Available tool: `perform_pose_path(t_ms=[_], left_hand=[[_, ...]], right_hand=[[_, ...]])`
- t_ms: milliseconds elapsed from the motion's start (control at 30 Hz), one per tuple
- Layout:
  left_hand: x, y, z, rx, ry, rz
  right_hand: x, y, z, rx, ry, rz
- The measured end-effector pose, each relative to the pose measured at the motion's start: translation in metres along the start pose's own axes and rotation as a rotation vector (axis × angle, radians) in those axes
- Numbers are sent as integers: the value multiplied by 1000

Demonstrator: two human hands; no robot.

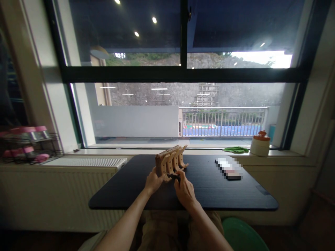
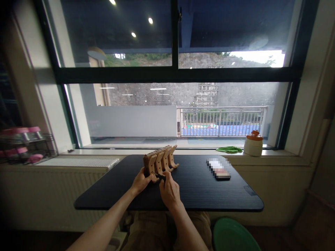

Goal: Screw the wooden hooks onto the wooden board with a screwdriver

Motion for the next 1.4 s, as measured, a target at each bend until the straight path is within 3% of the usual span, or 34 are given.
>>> perform_pose_path(t_ms=[600,1000,1400], left_hand=[[0,0,1,-5,11,8],[0,1,-1,-22,17,3],[-1,-1,-1,-12,11,-13]], right_hand=[[-4,-11,0,116,-44,-48],[-9,4,1,-12,-59,25],[-10,-9,-1,106,-90,55]])
Point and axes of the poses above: each hand's wrist, its own z-axis towards the middle knuckle, its own x-axis out of the palm, y = z × x, the point moved 7 cm from there along z, towards the middle knuckle, and after that the axes turned 7 degrees about y, right-handed, at the moved point
